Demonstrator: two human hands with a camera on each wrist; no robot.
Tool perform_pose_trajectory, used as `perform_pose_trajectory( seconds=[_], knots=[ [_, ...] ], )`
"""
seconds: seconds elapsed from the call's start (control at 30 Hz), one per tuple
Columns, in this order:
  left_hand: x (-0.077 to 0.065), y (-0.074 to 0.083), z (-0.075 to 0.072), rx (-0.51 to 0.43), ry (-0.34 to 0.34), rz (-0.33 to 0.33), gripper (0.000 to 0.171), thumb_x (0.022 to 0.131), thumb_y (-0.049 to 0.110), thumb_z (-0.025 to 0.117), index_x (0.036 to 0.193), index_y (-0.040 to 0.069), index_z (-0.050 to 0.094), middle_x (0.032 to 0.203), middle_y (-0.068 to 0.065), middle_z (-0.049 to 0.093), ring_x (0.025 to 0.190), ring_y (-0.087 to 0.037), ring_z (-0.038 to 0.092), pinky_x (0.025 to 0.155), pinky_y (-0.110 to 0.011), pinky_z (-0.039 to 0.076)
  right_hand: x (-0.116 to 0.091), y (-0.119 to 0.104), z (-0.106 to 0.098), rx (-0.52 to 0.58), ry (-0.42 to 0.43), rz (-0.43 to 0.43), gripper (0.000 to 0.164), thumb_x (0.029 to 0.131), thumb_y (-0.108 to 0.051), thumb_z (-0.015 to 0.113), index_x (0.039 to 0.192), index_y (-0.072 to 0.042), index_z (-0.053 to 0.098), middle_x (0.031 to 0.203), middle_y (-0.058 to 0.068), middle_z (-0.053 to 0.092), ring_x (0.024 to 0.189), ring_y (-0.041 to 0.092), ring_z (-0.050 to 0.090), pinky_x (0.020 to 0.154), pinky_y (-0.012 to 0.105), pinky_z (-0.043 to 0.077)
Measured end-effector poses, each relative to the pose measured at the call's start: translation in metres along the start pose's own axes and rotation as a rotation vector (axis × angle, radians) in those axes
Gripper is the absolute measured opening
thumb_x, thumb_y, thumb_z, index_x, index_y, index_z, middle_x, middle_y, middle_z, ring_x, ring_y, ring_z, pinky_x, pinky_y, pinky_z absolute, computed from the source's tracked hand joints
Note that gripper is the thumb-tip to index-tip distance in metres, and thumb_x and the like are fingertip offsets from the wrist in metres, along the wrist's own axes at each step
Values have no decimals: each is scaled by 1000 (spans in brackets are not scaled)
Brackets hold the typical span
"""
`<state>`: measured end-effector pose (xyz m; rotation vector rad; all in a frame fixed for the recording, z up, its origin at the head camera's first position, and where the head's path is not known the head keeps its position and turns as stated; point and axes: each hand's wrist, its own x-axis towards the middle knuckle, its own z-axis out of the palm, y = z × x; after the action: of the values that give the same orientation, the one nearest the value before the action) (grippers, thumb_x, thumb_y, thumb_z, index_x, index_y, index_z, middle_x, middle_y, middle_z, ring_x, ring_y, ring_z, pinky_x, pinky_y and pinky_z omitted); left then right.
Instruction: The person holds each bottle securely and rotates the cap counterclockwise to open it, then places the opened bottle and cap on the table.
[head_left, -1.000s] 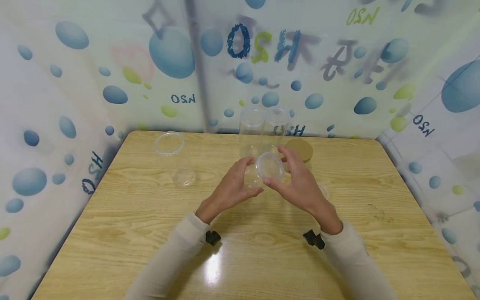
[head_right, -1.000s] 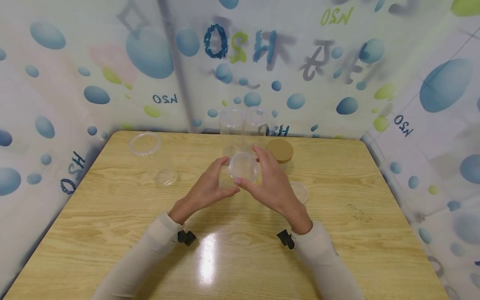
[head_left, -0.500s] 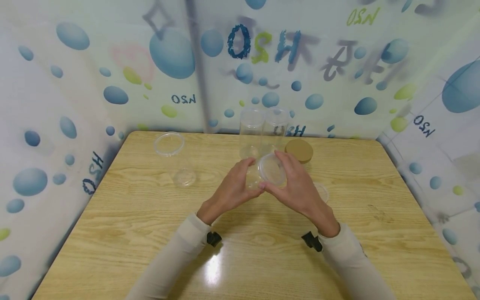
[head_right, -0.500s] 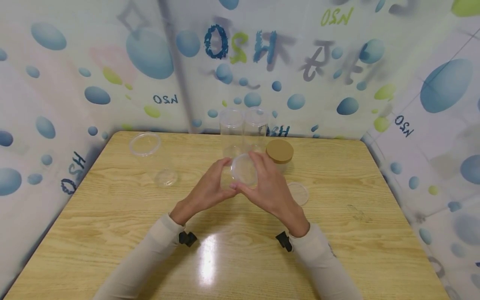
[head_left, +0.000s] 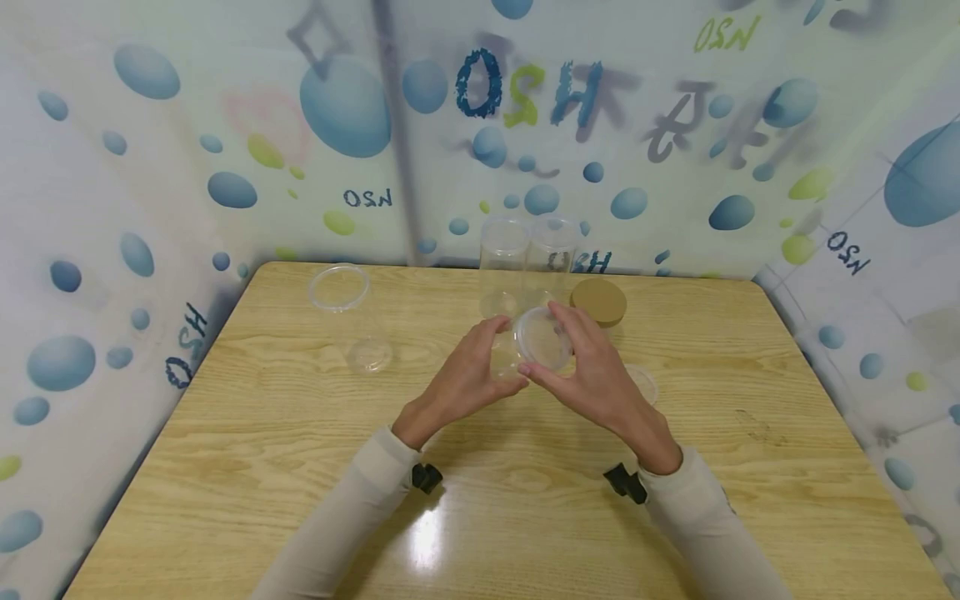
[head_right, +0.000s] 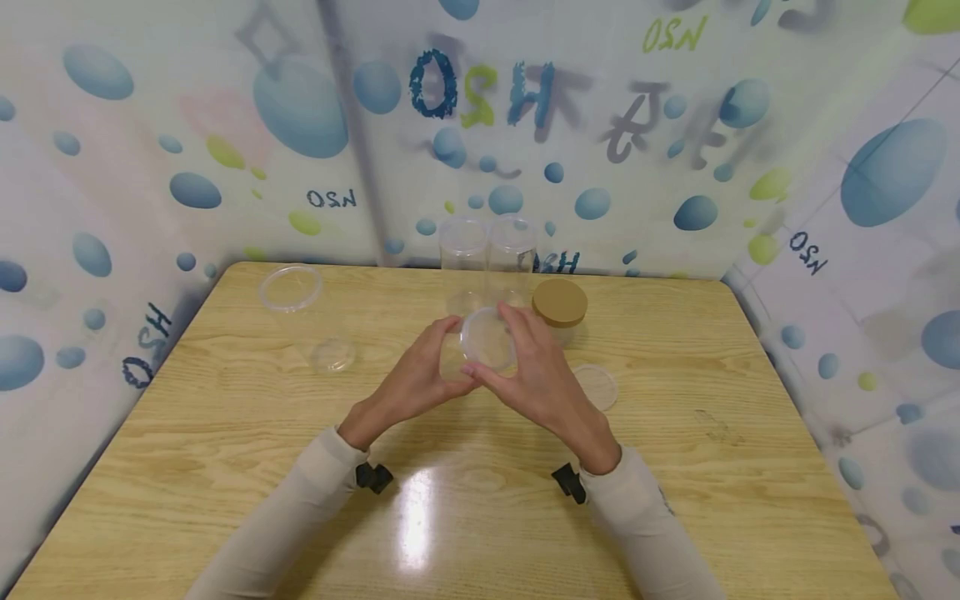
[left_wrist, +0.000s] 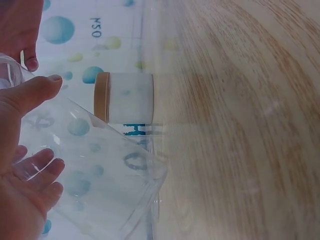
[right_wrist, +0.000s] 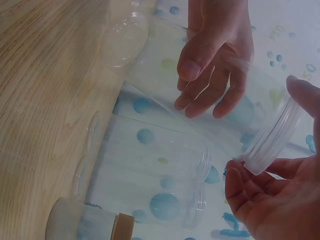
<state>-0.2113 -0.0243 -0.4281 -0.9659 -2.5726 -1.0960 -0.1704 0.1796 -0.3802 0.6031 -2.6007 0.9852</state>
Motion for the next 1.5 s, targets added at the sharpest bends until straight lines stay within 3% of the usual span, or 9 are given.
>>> perform_pose_trajectory(
  seconds=[0.63, 1.07, 1.3, 1.5],
  knots=[
    [0, -4, -4, -37, -63, 38, 88, 76, 23, 87, 142, -4, 37, 134, -19, 54, 126, -30, 52, 106, -44, 43, 1, 3, -9, 60, -74, -77, 80, 81, -28, 83, 147, -7, 43, 137, 14, 52, 117, 31, 53, 85, 53, 53],
    [0, -4, -4, -88, -98, 17, 86, 76, 24, 87, 142, 0, 37, 133, -15, 53, 125, -26, 51, 105, -43, 44, 1, 7, -15, 112, -148, -101, 84, 82, -23, 82, 151, -9, 37, 149, 12, 44, 134, 31, 42, 95, 56, 48],
    [1, -2, -3, -85, -73, 13, 87, 75, 24, 87, 141, -2, 37, 134, -17, 53, 126, -29, 51, 105, -44, 44, 3, 9, -16, 140, -161, -91, 89, 84, -22, 80, 156, -13, 28, 153, 11, 39, 133, 31, 43, 93, 55, 48],
    [3, 2, -1, -59, 5, -24, 86, 74, 21, 88, 140, -3, 38, 133, -20, 54, 124, -32, 53, 104, -46, 45, 6, 7, -16, 102, -73, -30, 85, 85, -25, 80, 153, -12, 30, 147, 12, 44, 124, 30, 51, 87, 51, 52]
  ],
)
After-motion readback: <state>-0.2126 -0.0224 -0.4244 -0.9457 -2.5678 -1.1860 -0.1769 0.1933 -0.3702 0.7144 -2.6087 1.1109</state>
